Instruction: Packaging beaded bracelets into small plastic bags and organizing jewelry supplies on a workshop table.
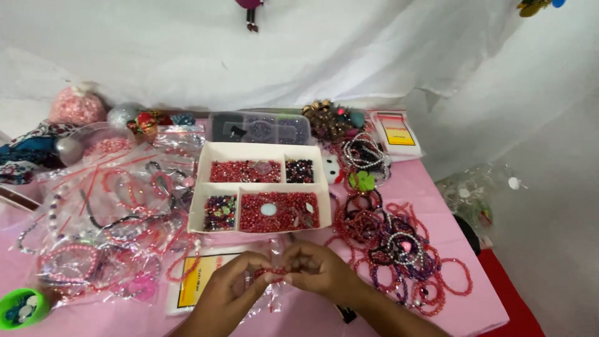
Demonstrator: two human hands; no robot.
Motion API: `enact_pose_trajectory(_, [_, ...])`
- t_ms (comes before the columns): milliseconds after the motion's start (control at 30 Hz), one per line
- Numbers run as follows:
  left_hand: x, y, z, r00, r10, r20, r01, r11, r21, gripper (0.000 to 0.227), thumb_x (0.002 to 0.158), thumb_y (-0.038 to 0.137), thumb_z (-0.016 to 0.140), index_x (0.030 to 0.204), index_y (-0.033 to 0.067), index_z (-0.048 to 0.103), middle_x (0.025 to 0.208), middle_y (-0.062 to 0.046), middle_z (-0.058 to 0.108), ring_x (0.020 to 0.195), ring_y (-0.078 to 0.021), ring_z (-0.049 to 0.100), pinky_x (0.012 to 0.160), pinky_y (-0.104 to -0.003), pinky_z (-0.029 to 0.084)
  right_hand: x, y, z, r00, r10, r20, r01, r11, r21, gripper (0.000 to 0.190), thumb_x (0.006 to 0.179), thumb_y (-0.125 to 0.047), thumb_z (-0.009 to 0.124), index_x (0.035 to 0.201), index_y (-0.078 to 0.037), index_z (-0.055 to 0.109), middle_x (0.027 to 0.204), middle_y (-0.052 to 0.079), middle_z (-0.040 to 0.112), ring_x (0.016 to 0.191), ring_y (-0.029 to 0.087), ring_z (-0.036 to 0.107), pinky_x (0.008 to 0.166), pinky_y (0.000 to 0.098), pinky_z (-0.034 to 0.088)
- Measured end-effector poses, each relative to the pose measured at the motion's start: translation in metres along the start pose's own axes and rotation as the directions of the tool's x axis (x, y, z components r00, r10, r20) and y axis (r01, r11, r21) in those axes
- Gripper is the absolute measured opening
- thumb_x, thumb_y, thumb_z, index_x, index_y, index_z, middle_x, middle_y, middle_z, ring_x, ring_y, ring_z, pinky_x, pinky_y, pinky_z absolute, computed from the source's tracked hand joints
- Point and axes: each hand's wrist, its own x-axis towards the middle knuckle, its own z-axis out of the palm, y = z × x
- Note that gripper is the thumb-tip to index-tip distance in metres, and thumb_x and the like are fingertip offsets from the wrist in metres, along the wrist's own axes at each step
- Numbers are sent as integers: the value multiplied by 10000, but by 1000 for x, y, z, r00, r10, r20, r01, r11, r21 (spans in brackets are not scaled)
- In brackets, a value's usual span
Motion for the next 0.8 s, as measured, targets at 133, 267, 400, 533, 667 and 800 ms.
enact_pose_trajectory(133, [1, 4, 0, 992, -122, 21, 123, 992, -37, 141, 932, 227, 727, 944, 87, 742, 835, 2, 725, 689, -82, 577, 642, -229, 456, 2, -5, 1, 999, 28, 28, -29, 999, 17, 238, 891, -117, 768, 1116, -82, 698, 986, 26, 699, 936, 120, 669, 856, 250, 525])
enact_pose_trajectory(267, [-1, -1, 0, 997, -83, -1, 83, 996, 26, 137, 929, 222, 718, 1001, 110, 751, 840, 25, 760, 691, -67, 581, 641, -224, 468, 4, 10, -3, 999, 6, 34, -6, 1000, 7, 178, 900, -144, 782, 1049, -83, 705, 929, 15, 677, 871, 99, 630, 796, 240, 504])
enact_pose_trajectory(400, [1, 2, -2, 990, -142, 6, 141, 985, 101, 163, 930, 272, 693, 1025, 153, 750, 846, 60, 790, 512, -51, 375, 481, -239, 316, 3, 5, -3, 999, -44, 26, 43, 999, 2, 134, 913, -113, 774, 1031, -85, 716, 876, 2, 655, 812, 96, 594, 722, 249, 477])
enact_pose_trajectory(533, [0, 9, -2, 991, -99, 87, 97, 995, 30, 220, 953, 310, 661, 1051, 117, 705, 936, 13, 789, 829, -86, 692, 738, -245, 546, 0, -4, 0, 997, -71, 7, 71, 991, -113, 141, 899, -132, 767, 1018, -80, 713, 928, 35, 694, 854, 114, 643, 758, 248, 502])
enact_pose_trajectory(667, [-1, 2, 1, 992, -77, 104, 74, 997, 30, 154, 939, 252, 713, 1012, 118, 688, 890, 11, 751, 815, -95, 655, 743, -254, 526, -1, -7, 2, 992, -122, 39, 126, 982, -142, 102, 922, -120, 747, 995, -82, 686, 896, 21, 656, 815, 94, 611, 720, 234, 472])
enact_pose_trajectory(800, [-2, 4, 2, 993, 2, 114, -7, 999, 45, 172, 941, 238, 706, 1062, 116, 719, 1024, -7, 765, 935, -121, 718, 836, -260, 546, -5, -13, 4, 992, -113, 53, 121, 974, -192, 86, 928, -121, 755, 969, -107, 681, 881, 20, 654, 752, 93, 588, 657, 239, 439])
